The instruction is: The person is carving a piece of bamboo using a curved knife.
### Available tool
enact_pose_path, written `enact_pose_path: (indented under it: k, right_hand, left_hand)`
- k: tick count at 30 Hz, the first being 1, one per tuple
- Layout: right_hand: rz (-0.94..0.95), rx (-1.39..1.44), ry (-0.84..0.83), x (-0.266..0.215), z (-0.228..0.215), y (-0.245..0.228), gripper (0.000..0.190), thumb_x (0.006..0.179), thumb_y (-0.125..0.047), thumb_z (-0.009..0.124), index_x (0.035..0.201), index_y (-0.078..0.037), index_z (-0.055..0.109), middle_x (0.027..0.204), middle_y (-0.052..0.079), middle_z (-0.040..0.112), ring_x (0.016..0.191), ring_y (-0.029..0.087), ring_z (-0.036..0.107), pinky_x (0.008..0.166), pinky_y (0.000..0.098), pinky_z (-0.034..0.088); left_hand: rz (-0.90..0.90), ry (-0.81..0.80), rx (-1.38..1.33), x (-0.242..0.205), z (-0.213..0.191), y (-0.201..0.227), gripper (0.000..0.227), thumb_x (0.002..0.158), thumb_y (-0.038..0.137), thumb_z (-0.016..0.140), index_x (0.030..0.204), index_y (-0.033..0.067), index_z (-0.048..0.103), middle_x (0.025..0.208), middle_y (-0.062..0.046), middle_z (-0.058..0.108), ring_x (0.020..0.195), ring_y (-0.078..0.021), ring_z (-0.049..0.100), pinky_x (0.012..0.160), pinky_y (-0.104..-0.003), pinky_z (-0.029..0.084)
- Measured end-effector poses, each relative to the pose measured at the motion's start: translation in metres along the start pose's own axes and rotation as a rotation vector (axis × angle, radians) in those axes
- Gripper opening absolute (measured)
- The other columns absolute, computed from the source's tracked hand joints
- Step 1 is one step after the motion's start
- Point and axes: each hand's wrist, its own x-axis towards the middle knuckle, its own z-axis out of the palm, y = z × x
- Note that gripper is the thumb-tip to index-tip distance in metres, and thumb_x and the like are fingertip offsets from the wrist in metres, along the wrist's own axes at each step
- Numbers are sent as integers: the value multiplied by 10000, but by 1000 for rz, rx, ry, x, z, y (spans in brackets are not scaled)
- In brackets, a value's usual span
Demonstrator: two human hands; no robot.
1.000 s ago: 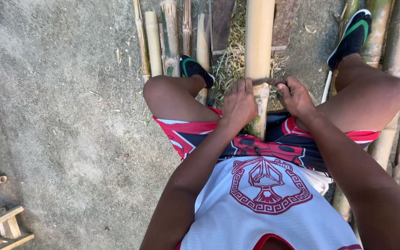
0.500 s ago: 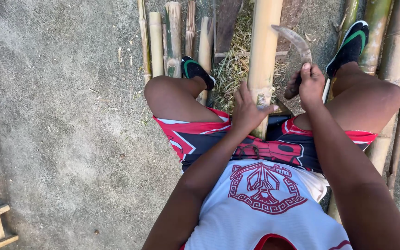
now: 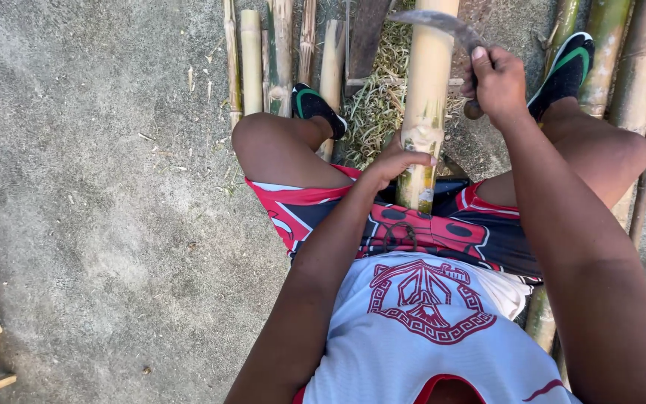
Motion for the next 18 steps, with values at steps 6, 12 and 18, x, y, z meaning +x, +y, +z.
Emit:
enact_pose_path:
  k: [6,12,18]
  right_hand:
    - [1,-286,-63,24,4,-4,337,1139,-288,579,969,-3,638,775,33,632,595,103,575,549,303,490]
    - [-75,-492,-84,19,6,2,282,1133,-260,594,1061,0,677,806,54,646,689,145,571,632,369,478]
    - [-189,-600,-66,-3,9,-5,275,1148,-265,590,1130,-8,685,819,119,649,732,191,580,690,414,483]
  left_hand:
    - [-37,204,250,5,8,-11,1096,593,235,935,1458,-5,307,1336,-223,575,1219,-319,602,1041,-420,496]
    - [317,618,1000,0,0,94,879,824,341,757,1553,104,326,1501,-245,433,1391,-385,409,1164,-524,350]
    - [622,621,1300,94,-39,87,711,845,228,623,1486,23,396,1510,-207,459,1414,-401,391,1179,-554,299]
